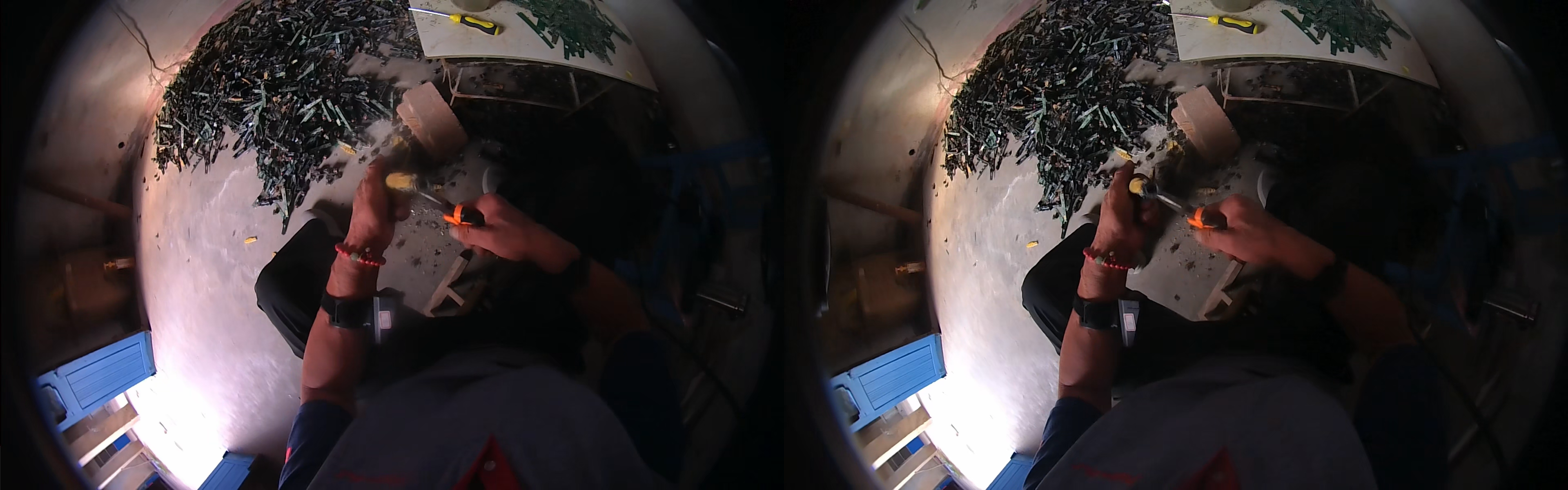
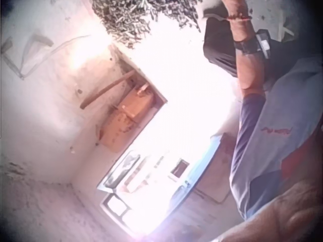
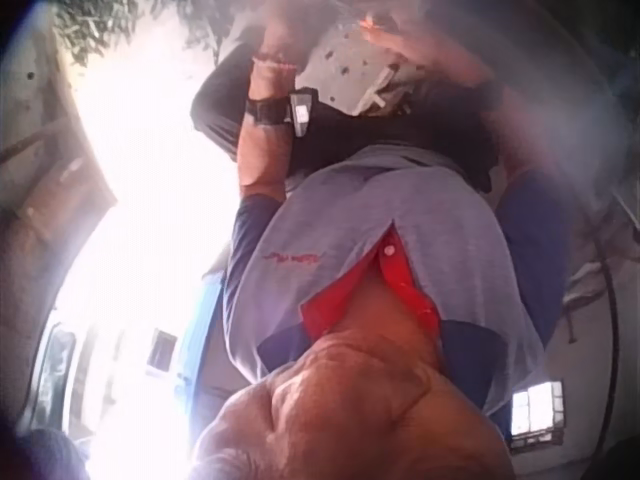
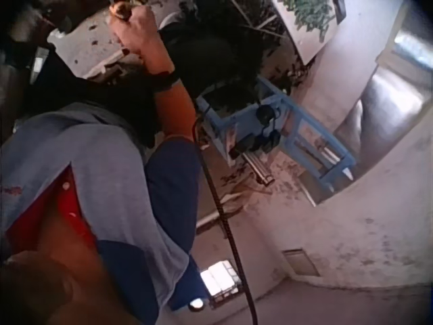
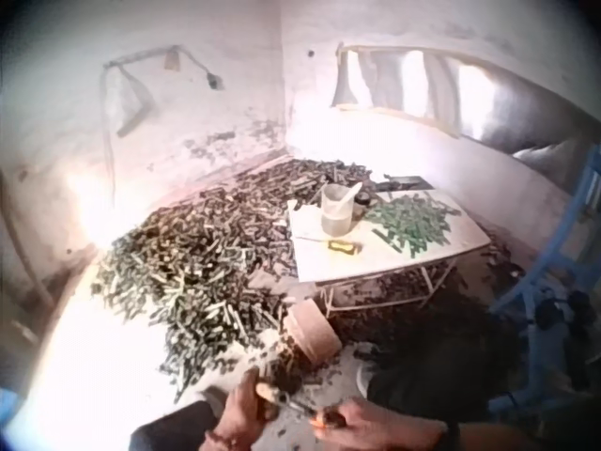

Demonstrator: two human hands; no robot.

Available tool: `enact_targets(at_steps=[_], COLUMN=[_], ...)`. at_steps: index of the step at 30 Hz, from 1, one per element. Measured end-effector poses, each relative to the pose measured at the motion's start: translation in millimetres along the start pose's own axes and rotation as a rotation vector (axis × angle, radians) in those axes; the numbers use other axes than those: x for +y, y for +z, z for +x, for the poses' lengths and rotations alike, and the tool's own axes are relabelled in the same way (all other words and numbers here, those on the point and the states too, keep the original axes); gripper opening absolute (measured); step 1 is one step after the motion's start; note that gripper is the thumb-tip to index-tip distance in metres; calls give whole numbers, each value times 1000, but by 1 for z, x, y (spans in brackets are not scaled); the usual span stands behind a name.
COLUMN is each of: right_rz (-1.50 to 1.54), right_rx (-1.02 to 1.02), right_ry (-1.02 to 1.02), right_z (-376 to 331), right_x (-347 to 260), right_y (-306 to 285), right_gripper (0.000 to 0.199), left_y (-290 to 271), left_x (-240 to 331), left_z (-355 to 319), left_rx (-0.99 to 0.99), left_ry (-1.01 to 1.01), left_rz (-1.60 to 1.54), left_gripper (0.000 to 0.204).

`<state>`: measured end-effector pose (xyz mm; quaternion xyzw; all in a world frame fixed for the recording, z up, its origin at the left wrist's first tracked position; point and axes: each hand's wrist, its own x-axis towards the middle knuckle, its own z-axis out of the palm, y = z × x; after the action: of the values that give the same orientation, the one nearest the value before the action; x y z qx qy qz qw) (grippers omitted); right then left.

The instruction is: The person uses pliers and a screwdriver to remove components from a small electronic device, placing the extracted parts onto a table. The workspace contains a large pile of similar disassembled components on the floor.

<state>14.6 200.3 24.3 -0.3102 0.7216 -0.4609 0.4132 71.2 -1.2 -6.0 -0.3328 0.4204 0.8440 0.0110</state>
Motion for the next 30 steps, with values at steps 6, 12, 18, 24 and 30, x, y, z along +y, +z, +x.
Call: enact_targets(at_steps=[6, 12, 18, 24, 30], right_rz=[-543, -745, -720, 58, 720], right_rx=[396, 496, 482, 20, -320], right_ry=[-53, -51, -63, 261, 298], right_z=[0, 6, 8, 0, -3], right_x=[3, 11, 8, -10, -2], right_y=[1, 9, 9, -10, -13], right_gripper=[17, 25, 22, 18, 20], left_y=[-28, 6, 1, -3, -7], left_x=[-4, -3, -8, -1, 0], left_z=[10, -12, -1, -3, -7], left_rx=[5, -100, -64, -179, -372], left_ry=[54, 104, 91, -38, -155], left_rz=[250, 342, 329, 154, 6], left_gripper=[57, 56, 49, 50, 43])
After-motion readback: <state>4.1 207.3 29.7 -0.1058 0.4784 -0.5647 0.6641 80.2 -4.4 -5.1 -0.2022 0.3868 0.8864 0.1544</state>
